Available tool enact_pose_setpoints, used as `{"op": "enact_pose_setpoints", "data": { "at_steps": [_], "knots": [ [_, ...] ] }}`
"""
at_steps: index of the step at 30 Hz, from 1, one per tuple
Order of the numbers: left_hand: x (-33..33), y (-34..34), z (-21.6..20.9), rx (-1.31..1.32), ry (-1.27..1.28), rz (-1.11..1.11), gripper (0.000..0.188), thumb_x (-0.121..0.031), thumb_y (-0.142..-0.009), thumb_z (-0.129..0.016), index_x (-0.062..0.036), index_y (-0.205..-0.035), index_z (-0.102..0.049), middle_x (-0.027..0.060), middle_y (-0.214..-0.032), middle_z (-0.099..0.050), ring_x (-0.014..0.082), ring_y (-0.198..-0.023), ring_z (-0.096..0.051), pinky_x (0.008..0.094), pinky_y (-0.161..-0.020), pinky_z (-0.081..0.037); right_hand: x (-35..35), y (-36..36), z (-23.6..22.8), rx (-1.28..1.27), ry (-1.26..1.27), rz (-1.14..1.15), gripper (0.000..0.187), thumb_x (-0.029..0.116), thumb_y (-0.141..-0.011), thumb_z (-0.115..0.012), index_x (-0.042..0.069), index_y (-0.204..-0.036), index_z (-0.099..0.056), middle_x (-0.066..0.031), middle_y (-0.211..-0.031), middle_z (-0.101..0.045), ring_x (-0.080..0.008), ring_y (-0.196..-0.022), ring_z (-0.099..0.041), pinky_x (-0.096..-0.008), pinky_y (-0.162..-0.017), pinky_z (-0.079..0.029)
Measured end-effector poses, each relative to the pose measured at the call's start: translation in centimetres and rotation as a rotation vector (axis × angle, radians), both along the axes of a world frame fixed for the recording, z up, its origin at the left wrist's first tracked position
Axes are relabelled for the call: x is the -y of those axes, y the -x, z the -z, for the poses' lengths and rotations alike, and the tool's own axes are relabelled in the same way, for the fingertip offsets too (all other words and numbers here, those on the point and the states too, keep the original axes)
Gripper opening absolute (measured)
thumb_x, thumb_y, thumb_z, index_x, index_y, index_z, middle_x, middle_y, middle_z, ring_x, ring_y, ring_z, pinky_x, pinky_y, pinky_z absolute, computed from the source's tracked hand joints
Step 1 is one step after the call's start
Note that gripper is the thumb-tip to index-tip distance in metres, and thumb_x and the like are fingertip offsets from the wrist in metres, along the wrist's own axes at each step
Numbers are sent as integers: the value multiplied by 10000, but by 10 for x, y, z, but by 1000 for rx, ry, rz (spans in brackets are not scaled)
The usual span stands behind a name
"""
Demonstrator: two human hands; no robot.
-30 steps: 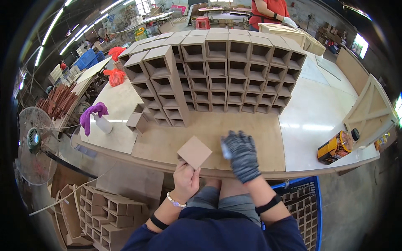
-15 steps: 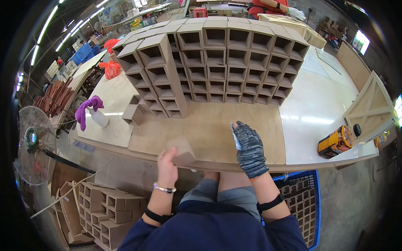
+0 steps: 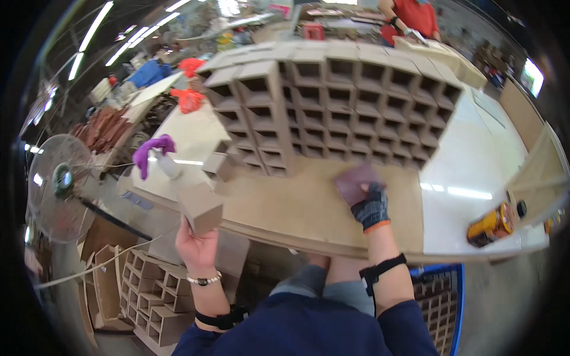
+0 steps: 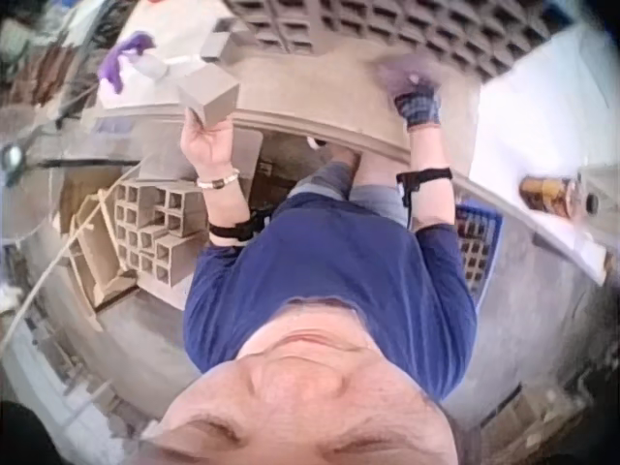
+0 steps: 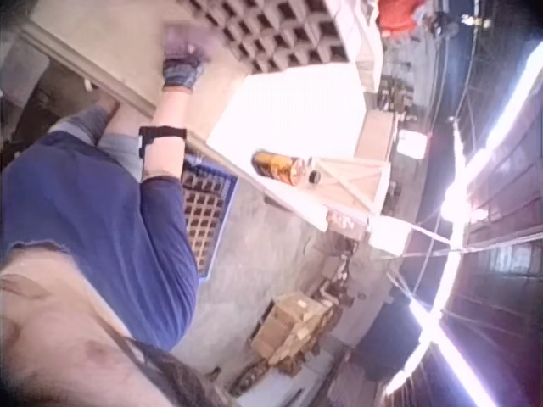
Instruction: The recorder uses a piece of sandpaper to manually smooth the edges and surfaces of small, cubic wooden blocks at a workshop station.
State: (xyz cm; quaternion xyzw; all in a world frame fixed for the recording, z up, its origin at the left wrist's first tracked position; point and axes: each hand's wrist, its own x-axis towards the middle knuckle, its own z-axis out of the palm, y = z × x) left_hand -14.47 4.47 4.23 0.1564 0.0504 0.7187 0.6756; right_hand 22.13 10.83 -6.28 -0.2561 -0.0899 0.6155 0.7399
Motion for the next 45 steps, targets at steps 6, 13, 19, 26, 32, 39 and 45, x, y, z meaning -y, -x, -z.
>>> {"op": "enact_pose_setpoints", "data": {
  "at_steps": [6, 13, 19, 26, 32, 39, 45],
  "knots": [
    [9, 8, -11, 71, -139, -35, 364, -137, -889, -447, -16, -1232, -433, 109, -1237, -495, 246, -1159, -454, 434, -1001, -322, 49, 160, 28, 259, 49, -652, 249, 70, -646, -648, 39, -884, -584, -80, -908, -590, -224, -844, -561, -372, -739, -487],
    [32, 18, -17, -10, -165, -114, 339, -104, -878, -462, -2, -1201, -442, 106, -1200, -515, 225, -1132, -476, 418, -987, -341, 21, 129, -32, 52, 16, -399, 107, 81, -666, -570, 44, -761, -537, -108, -827, -552, -262, -757, -550, -397, -692, -492],
    [9, -7, -13, -183, -63, -83, 274, -98, -895, -438, 10, -1140, -497, 100, -1139, -558, 212, -1091, -508, 365, -958, -378, 30, 133, 29, 126, 159, -579, 280, 24, -676, -586, 16, -955, -557, -114, -862, -586, -283, -825, -576, -378, -772, -484],
    [7, -40, -10, -1092, -104, -295, 200, -18, -843, -529, 21, -1039, -535, 60, -982, -608, 114, -875, -567, 248, -790, -438, 52, 99, -119, 2118, 36, -540, 288, 80, -789, -520, 29, -1072, -538, -120, -997, -587, -239, -945, -547, -329, -877, -415],
    [11, -79, 26, -1389, -344, -498, 125, -54, -732, -618, -20, -843, -572, 164, -702, -568, 314, -612, -562, 321, -544, -453, 82, 146, -130, 2033, -1002, 69, 415, 85, -767, -513, 75, -1181, -487, -212, -1263, -415, -364, -1186, -394, -499, -1027, -241],
    [24, -89, 29, -1750, -375, -318, 169, -66, -817, -567, 14, -965, -556, 118, -760, -613, 121, -680, -588, 256, -584, -462, 47, 86, -60, 2322, -414, 197, 485, 13, -740, -495, 70, -1220, -456, -197, -1210, -467, -362, -1133, -438, -455, -996, -302],
    [8, -94, 31, -803, 47, 57, 207, -145, -876, -522, -5, -1023, -562, 95, -864, -628, 192, -707, -601, 298, -637, -477, 73, 94, -94, 2057, -607, 272, 474, -43, -743, -484, 76, -1201, -480, -192, -1192, -486, -342, -1115, -460, -424, -970, -340]
  ]
}}
